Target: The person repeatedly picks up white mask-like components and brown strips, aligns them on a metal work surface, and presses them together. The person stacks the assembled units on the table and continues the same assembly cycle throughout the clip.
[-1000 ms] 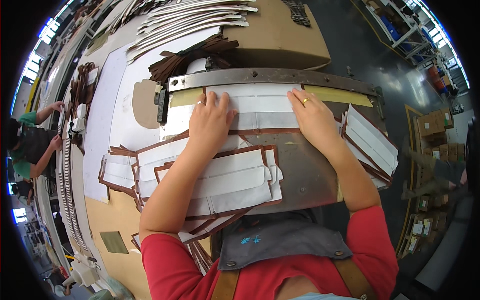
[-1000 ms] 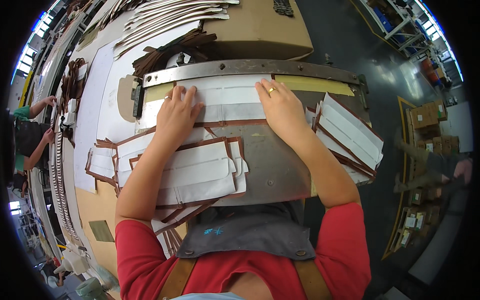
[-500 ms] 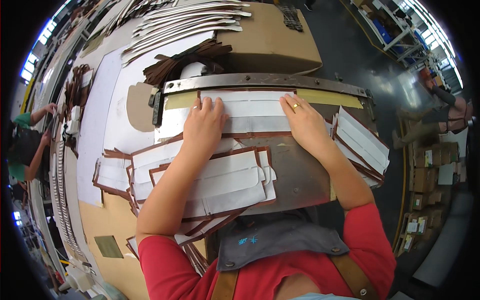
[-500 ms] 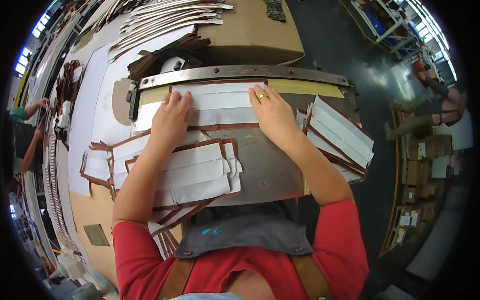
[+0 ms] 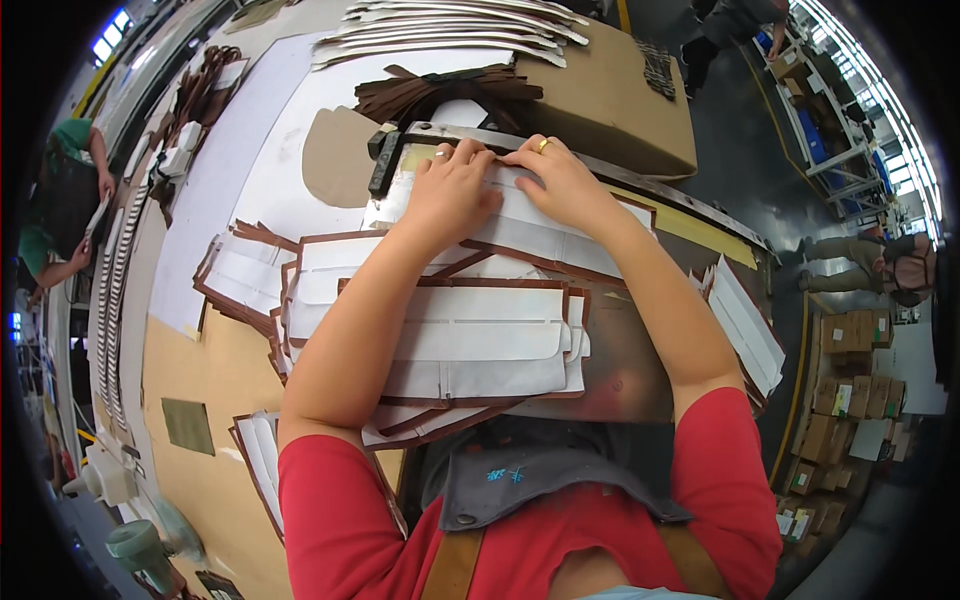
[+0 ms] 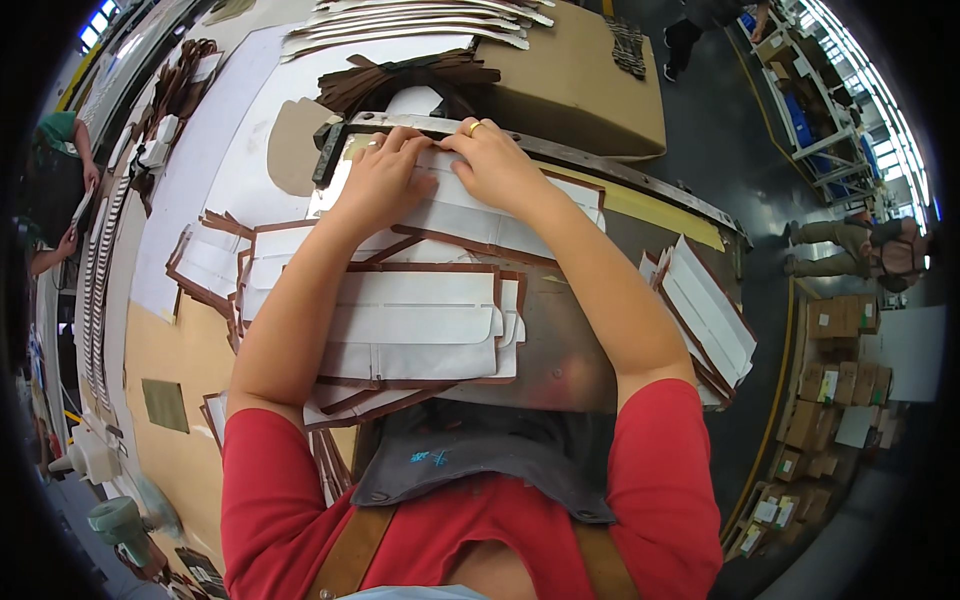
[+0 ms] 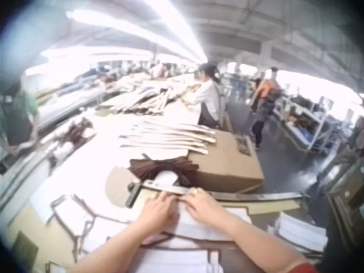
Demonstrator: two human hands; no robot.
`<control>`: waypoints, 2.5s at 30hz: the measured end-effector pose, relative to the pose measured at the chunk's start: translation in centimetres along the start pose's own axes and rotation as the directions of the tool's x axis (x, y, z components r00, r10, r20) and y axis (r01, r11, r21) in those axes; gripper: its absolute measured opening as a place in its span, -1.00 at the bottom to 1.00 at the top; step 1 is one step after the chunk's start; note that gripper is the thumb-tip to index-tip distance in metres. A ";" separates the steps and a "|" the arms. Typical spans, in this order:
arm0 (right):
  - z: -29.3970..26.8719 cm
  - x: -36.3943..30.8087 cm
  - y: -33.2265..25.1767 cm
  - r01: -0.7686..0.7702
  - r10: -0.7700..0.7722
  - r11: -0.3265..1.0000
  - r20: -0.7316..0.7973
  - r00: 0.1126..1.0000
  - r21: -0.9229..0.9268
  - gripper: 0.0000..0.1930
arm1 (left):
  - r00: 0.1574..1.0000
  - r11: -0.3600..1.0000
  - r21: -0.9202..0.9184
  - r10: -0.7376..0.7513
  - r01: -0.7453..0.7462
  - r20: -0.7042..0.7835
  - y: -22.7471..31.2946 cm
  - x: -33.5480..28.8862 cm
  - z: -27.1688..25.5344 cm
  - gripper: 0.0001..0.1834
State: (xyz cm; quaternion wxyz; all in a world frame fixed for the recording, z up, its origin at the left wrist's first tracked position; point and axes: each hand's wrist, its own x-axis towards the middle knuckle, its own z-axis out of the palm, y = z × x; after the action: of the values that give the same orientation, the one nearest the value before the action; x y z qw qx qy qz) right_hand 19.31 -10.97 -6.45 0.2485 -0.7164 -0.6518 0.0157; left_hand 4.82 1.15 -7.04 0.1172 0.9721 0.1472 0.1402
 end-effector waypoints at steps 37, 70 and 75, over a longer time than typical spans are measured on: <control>-2.8 -2.2 1.1 -0.398 0.386 0.917 0.207 0.899 0.018 -0.70 | 0.981 0.956 -0.234 -0.192 0.179 -0.035 -0.2 0.4 1.6 -0.28; -7.4 -13.0 -6.0 -0.763 0.593 0.477 0.480 0.646 0.436 -0.71 | 0.982 0.996 0.039 0.069 -0.077 0.173 4.6 -2.5 -1.3 -0.62; -5.5 -11.9 -0.5 -0.391 0.384 0.920 -0.155 0.910 -0.016 -0.74 | 0.985 0.981 0.162 0.080 -0.104 0.151 3.5 -1.9 -0.1 -0.54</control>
State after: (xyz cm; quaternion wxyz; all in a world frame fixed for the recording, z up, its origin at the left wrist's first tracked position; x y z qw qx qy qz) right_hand 19.00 -23.96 -5.06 0.2716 -0.8362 -0.4764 -0.0039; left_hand 3.97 -2.72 -6.43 0.0378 0.9919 0.1045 0.0618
